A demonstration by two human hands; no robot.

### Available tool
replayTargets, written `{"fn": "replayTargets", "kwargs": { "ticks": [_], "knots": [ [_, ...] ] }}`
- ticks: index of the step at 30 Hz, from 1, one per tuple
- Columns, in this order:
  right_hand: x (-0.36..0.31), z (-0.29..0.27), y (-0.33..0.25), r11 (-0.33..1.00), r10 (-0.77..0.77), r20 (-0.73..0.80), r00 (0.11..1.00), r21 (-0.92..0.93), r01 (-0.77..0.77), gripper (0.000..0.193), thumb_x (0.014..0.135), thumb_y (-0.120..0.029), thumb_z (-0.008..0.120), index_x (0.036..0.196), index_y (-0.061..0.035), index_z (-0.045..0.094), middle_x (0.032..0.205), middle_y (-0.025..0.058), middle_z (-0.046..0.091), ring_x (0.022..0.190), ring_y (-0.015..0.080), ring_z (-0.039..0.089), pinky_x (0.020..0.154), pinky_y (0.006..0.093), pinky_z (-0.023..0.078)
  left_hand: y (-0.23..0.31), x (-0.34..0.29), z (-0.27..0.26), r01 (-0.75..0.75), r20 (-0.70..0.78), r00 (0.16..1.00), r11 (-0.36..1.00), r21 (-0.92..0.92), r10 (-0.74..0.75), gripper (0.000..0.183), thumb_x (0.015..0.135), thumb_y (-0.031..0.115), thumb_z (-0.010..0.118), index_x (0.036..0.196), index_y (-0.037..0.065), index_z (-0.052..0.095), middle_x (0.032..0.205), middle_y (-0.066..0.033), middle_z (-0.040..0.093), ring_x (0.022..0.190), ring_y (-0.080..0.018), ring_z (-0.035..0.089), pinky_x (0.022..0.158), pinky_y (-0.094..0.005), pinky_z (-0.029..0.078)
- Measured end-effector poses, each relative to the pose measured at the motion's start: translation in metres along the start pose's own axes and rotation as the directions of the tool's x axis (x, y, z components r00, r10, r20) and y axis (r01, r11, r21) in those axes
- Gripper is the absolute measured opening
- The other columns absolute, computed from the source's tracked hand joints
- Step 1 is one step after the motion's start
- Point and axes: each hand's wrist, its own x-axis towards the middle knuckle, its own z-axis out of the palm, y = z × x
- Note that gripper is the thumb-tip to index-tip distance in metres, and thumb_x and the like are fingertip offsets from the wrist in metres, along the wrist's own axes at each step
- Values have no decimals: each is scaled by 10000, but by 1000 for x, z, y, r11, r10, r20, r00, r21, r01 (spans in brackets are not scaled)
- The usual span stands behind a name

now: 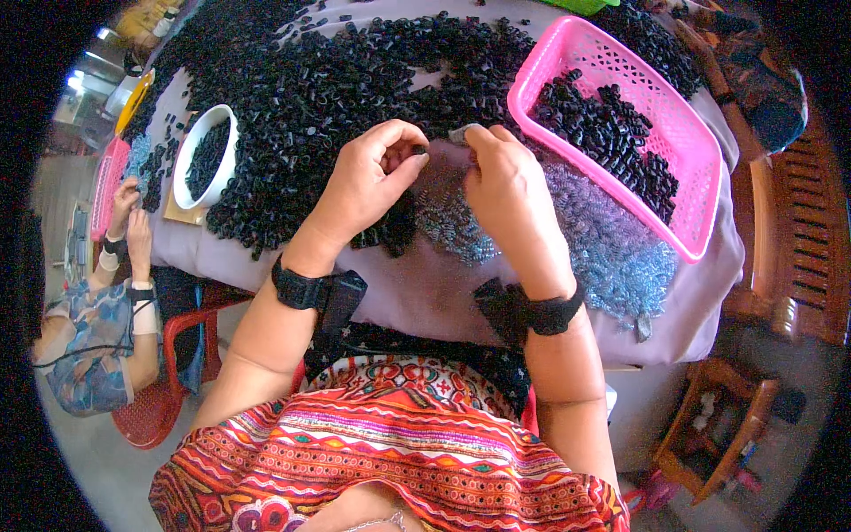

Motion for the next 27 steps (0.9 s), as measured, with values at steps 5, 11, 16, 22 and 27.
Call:
{"fn": "replayTargets", "kwargs": {
  "ticks": [5, 11, 16, 22, 27],
  "knots": [
    [4, 0, -1, 996, 56, -19, 998, 75, -55, 225, 748, 66, 594, 967, 28, 626, 837, 204, 616, 782, 406, 634, 722, 430, 527, -3, 0, -1, 94, 20, 996, 986, -140, -92, 113, 921, 51, 674, 1028, 31, 644, 847, 11, 650, 733, -56, 590, 678, -217, 497],
    [5, 7, -8, 776, 282, -147, 948, 616, -135, 195, 860, 24, 695, 1051, -5, 676, 879, 11, 677, 808, 58, 627, 712, 232, 516, 0, 3, -5, 246, 197, 967, 792, -558, -161, 136, 975, 81, 638, 1090, 12, 613, 944, -60, 725, 844, -102, 685, 714, -237, 543],
    [3, 10, -15, 673, 280, -108, 954, 730, -115, 160, 887, 18, 686, 1045, 3, 669, 886, 6, 682, 806, 69, 636, 717, 234, 528, 9, 2, -7, 289, 297, 947, 738, -610, -125, 138, 980, 86, 629, 1070, -19, 630, 963, -93, 738, 814, -118, 690, 753, -264, 558],
    [1, 9, -20, 734, 255, -101, 962, 668, -124, 143, 896, 9, 686, 1038, 2, 670, 889, 13, 688, 801, 67, 639, 685, 242, 549, 2, 0, -2, 271, 331, 940, 765, -585, -80, 184, 971, 98, 649, 1114, -18, 644, 948, -68, 735, 833, -111, 683, 762, -253, 549],
    [1, 9, -25, 774, 248, -153, 957, 626, -100, 144, 899, -7, 696, 1043, -2, 683, 872, 18, 694, 789, 73, 644, 688, 241, 547, 4, 1, -4, 273, 315, 944, 774, -571, -100, 169, 959, 110, 669, 1077, -11, 670, 922, -49, 731, 816, -102, 675, 757, -250, 546]
  ]
}}
